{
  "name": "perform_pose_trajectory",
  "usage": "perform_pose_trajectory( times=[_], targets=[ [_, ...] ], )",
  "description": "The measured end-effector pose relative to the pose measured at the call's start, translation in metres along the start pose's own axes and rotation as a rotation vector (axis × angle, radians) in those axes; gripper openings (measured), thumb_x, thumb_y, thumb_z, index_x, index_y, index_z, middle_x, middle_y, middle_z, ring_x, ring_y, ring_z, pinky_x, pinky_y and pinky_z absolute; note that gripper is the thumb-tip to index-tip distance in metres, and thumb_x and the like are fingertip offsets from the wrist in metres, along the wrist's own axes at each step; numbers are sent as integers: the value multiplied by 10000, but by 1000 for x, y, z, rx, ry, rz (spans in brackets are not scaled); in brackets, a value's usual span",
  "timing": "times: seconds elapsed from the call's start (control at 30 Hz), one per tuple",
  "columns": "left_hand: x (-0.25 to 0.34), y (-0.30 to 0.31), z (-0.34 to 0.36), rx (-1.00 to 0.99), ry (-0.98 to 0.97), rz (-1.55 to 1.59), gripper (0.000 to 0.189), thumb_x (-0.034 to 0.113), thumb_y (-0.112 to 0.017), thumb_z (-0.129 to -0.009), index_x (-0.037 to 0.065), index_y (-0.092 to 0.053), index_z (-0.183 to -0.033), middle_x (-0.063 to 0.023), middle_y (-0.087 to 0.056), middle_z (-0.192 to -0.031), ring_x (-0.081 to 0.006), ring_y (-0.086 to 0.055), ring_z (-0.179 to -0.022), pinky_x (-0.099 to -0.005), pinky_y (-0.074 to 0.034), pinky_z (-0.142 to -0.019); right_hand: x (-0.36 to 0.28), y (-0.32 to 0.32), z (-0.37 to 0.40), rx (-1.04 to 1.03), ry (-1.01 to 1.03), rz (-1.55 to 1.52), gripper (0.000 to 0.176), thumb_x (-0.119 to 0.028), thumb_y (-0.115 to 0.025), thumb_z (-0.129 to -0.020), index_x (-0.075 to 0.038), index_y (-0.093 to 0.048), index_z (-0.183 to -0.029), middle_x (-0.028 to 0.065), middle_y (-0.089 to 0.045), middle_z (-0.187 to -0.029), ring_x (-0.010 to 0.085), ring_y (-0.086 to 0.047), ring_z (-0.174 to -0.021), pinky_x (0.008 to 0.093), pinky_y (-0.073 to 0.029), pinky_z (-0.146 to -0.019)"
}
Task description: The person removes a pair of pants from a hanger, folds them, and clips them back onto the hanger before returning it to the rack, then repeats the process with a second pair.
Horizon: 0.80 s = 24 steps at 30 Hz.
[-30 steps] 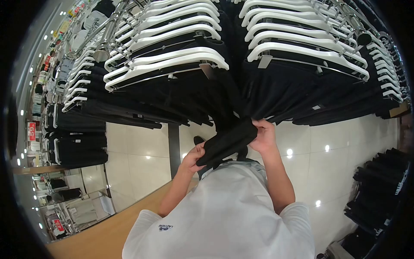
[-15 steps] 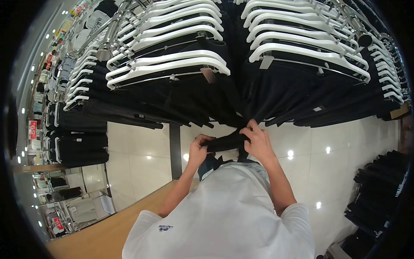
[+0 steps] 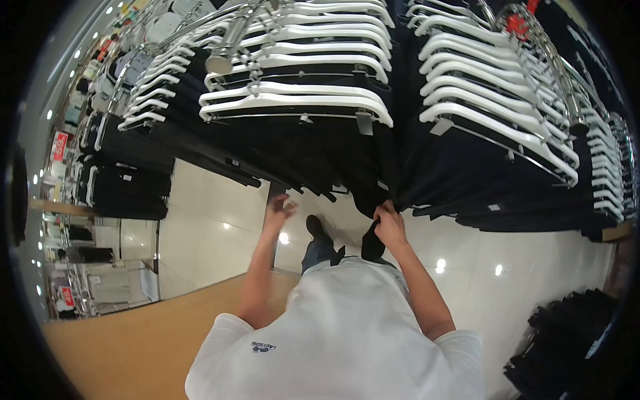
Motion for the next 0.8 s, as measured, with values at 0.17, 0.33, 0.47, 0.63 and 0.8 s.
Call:
perform_pose_trajectory(
  times=[0.17,0.33,0.47,0.63,0.8],
  targets=[
    [67,66,-41,206,-149,-148,601,78,-776,-890,-5,-451,-1389,-166,-576,-1308,-228,-621,-1162,-337,-527,-959,-21,3,-11,96,7,23,241,155,-578,-666,-21,-618,-825,178,-588,-1018,424,-657,-875,511,-528,-731],
    [128,68,-76,200,-393,-180,720,64,-840,-831,-28,-421,-1409,-188,-543,-1361,-246,-586,-1257,-330,-492,-1020,-25,-8,-15,122,11,-34,234,147,-564,-698,-18,-643,-842,179,-609,-1065,422,-664,-894,505,-538,-760],
    [131,60,-119,95,-501,-299,772,89,-872,-813,-22,-407,-1419,-188,-604,-1328,-224,-624,-1206,-321,-514,-990,-20,-25,-16,113,-81,-13,226,130,-567,-723,-20,-660,-864,175,-613,-1075,422,-672,-924,499,-550,-795],
    [118,28,-106,-188,-440,-157,601,120,-881,-816,-48,-569,-1302,-109,-738,-1126,-178,-693,-1047,-314,-547,-917,-17,-69,-17,-98,-174,119,215,29,-662,-797,-55,-683,-994,162,-619,-1150,390,-662,-1066,463,-550,-915],
    [24,18,-100,-386,-266,-473,445,278,-800,-915,-47,-678,-1192,-87,-752,-1115,-174,-690,-1025,-326,-538,-921,-33,-122,-20,-290,-265,70,292,-140,-744,-864,-91,-683,-1145,153,-606,-1249,345,-609,-1229,426,-501,-1046]
  ],
)
Point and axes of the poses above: each hand's wrist, its own z-axis away from the middle knuckle, its own y-axis out of the back of the hand, x = y × z, the point moved 10 cm from there along -z, towards the middle knuckle
